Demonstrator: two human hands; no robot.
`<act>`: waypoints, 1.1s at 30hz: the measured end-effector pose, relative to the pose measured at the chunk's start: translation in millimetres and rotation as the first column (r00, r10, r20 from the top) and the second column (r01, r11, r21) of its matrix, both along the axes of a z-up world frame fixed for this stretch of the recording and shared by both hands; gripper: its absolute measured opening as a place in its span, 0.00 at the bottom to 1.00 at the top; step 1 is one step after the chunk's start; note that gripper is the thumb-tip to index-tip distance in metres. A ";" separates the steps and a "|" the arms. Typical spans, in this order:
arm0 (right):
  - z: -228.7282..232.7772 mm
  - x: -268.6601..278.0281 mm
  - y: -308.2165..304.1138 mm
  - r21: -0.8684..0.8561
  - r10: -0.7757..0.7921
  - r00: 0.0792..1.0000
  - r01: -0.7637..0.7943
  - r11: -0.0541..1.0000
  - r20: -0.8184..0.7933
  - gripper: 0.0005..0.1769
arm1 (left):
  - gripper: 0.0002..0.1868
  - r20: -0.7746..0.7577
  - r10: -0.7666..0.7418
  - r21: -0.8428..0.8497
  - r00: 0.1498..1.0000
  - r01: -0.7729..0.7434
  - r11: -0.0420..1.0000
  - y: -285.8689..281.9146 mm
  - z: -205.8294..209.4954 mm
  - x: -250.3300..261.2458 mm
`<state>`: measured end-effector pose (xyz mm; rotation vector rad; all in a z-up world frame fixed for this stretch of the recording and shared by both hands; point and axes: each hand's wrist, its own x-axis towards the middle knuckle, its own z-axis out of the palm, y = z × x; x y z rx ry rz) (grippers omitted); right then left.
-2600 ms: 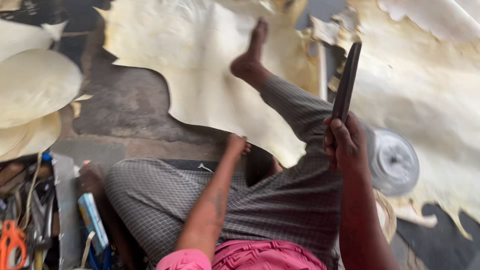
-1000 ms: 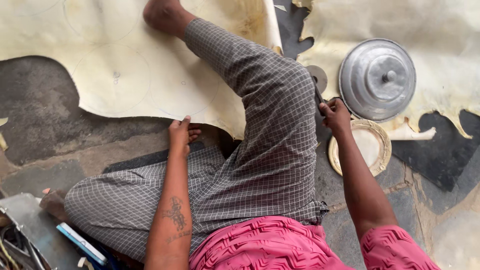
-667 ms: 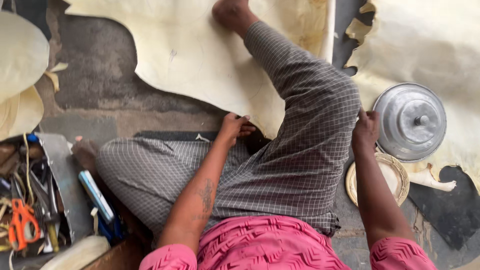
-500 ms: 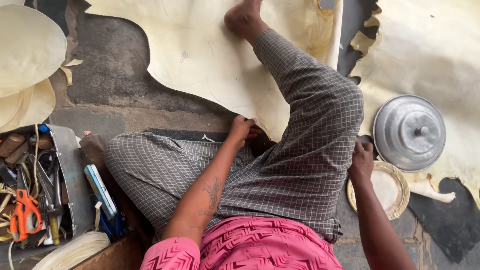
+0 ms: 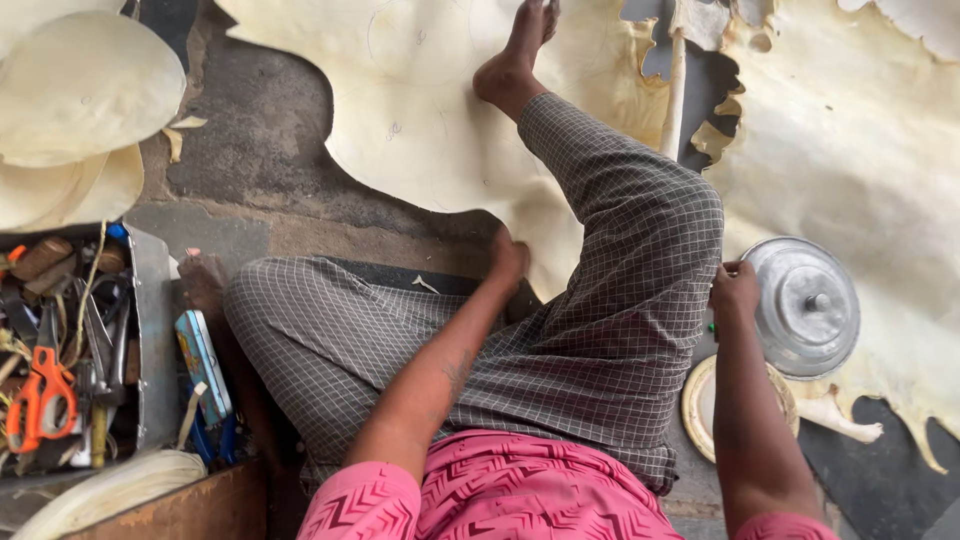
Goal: The person cuts circular shapes and other sections from a large sheet of processed hide using a hand knife, frequently repositioning the hide on the floor.
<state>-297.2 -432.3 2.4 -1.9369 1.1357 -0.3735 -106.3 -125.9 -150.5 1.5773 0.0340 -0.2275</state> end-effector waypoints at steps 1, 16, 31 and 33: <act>13.3 -8.6 9.6 0.031 0.057 0.995 -0.059 0.998 0.079 0.12 | 0.23 0.009 0.043 -0.004 0.999 -0.043 0.999 5.1 14.0 9.6; 8.6 -150.7 25.6 0.304 -0.044 0.937 -0.067 0.950 0.346 0.15 | 0.41 0.224 -0.178 0.972 0.958 -0.207 0.111 379.7 287.1 207.8; 81.2 -128.9 -8.6 0.144 0.070 0.721 -0.230 0.962 0.689 0.08 | 0.13 0.137 -0.817 0.986 0.560 0.002 0.167 114.5 100.8 61.7; 85.7 -133.1 1.1 0.183 0.007 0.770 -0.160 0.970 0.638 0.05 | 0.14 0.077 -0.900 0.993 0.430 0.047 0.108 115.6 83.8 51.8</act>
